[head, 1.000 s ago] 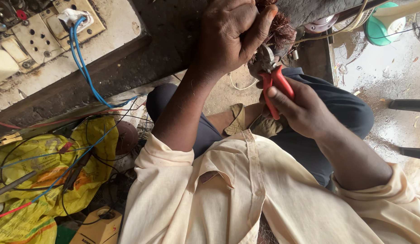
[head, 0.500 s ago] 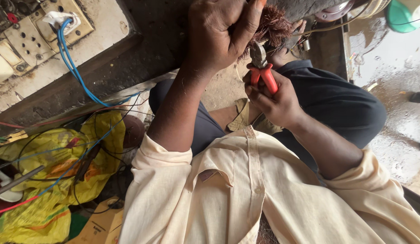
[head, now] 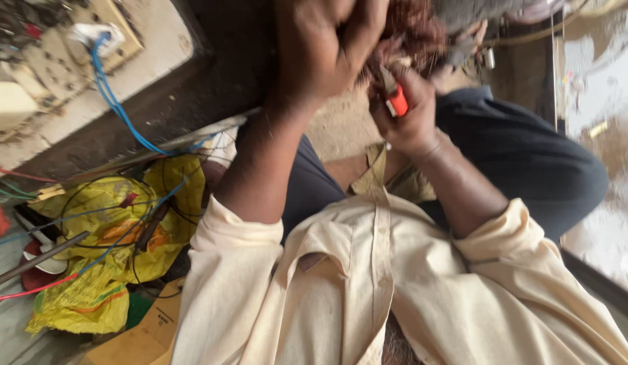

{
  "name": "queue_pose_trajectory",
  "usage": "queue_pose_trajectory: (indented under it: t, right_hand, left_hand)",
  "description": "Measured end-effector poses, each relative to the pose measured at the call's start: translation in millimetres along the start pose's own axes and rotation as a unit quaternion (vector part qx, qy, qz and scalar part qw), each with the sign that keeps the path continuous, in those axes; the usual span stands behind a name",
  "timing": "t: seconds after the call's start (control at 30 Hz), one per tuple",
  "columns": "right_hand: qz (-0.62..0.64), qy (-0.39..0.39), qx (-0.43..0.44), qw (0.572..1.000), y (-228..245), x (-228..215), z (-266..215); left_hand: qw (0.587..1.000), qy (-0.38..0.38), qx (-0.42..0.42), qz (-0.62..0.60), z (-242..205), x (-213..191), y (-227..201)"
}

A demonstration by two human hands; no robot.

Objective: The person uses red-handled pliers to strip the insulation from a bundle of copper wires. They hold the wire bundle in their left hand and repeatedly cut and pull the insulation away from the copper strands.

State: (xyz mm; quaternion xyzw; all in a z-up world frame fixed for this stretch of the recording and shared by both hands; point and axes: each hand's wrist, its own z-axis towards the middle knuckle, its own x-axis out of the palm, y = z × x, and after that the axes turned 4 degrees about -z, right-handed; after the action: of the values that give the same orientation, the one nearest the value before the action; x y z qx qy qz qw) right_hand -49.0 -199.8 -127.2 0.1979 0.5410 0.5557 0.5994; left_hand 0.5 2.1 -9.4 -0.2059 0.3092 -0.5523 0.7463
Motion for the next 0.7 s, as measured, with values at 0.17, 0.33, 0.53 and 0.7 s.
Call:
queue_pose_trajectory:
  t: [0.17,0.33,0.53,0.7]
  right_hand:
    - [-0.017,0.038,0.014,0.999,9,-8,4]
    - [-0.015,0.060,0.034,0.998,24,-12,1]
    - [0.039,0.140,0.110,0.983,34,-15,-17]
    - [0.053,0.163,0.139,0.975,40,-18,-34]
  left_hand:
    - [0.999,-0.030,-0.020,0.006,6,5,-8]
    - [0.999,-0.033,0.000,-0.011,11,3,-5]
    - [0.999,-0.027,-0.026,0.008,11,3,-12]
    - [0.999,-0.035,-0.030,0.002,13,4,-14]
